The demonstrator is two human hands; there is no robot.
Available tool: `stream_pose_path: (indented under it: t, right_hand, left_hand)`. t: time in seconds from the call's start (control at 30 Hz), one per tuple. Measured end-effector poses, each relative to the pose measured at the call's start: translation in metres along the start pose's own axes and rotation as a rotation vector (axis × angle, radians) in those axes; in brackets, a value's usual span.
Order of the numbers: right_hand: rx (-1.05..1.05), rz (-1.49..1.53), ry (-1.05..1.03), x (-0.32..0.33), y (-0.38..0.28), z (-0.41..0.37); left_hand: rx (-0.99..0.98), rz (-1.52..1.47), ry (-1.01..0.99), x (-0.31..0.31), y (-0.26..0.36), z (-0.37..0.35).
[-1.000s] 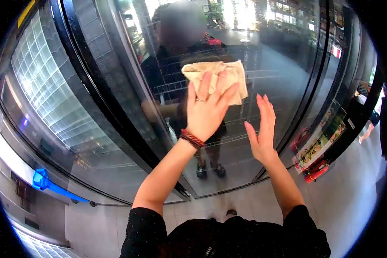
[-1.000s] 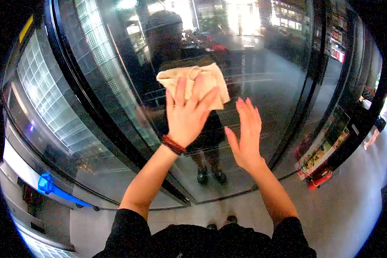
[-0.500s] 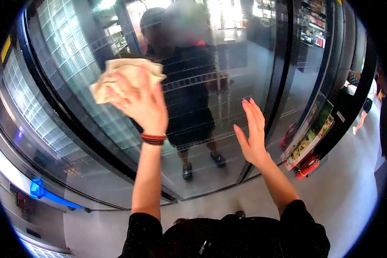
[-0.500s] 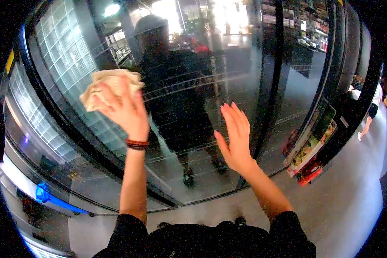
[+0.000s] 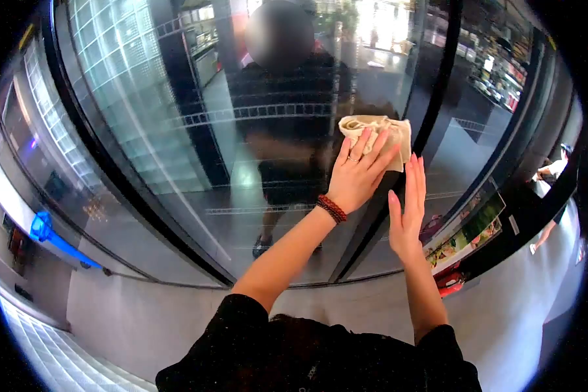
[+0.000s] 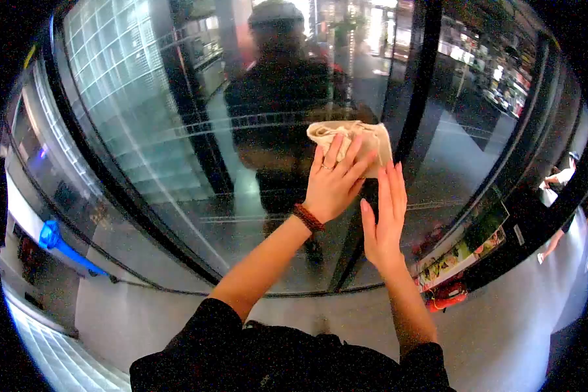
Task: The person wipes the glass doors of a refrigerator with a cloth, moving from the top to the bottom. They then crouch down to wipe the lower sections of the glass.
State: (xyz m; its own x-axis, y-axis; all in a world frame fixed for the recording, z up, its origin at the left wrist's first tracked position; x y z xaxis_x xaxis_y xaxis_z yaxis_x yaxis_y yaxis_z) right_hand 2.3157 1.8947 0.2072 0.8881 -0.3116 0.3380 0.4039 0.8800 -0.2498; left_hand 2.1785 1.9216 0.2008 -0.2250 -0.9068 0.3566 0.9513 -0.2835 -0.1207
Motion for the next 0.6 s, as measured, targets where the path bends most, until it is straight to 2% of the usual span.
stream_pose_path:
  t: [0.1,0.17,0.23,0.3,0.33,0.5,0.57,0.6]
  right_hand:
    - [0.068,0.160,-0.042,-0.036,0.009,0.003]
    - [0.114,0.124,-0.030,-0.078,0.028,-0.001]
    - [0.072,-0.045,0.085,-0.113,0.051,-0.011]
    - [0.029,-0.158,0.147,-0.128,0.045,-0.008]
    - [0.020,-0.187,0.195,-0.133,0.039,-0.004]
    - [-0.056,-0.207,0.307,-0.153,-0.023,0.020]
    - [0.032,-0.298,0.269,-0.181,-0.041,0.018]
    - [0.081,-0.343,0.255,-0.194,-0.058,0.018]
  left_hand:
    - [-0.045,-0.085,-0.054,0.012,-0.017,-0.011]
    - [-0.041,-0.122,-0.089,0.021,-0.034,-0.023]
    - [-0.038,-0.055,-0.089,0.037,-0.050,-0.036]
    - [-0.019,0.031,-0.099,0.064,-0.068,-0.048]
    - [0.092,0.028,-0.162,0.079,-0.077,-0.055]
    - [0.304,0.108,0.053,0.184,-0.129,-0.108]
    - [0.364,0.200,0.167,0.217,-0.158,-0.130]
    - [0.463,0.209,0.224,0.231,-0.170,-0.140]
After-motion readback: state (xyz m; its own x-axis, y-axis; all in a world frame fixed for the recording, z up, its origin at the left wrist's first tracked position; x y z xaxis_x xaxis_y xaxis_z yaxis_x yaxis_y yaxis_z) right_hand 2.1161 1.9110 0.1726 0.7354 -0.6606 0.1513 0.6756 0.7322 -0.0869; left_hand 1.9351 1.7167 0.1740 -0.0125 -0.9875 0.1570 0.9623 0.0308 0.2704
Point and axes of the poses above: each hand's wrist, its own z-axis towards the middle knuckle, its own x-axis out of the back of the hand, y = z × x, the point moved 3 cm from there along z, towards the middle knuckle, and after that the axes turned 4 degrees about y, right-handed, at the moved point
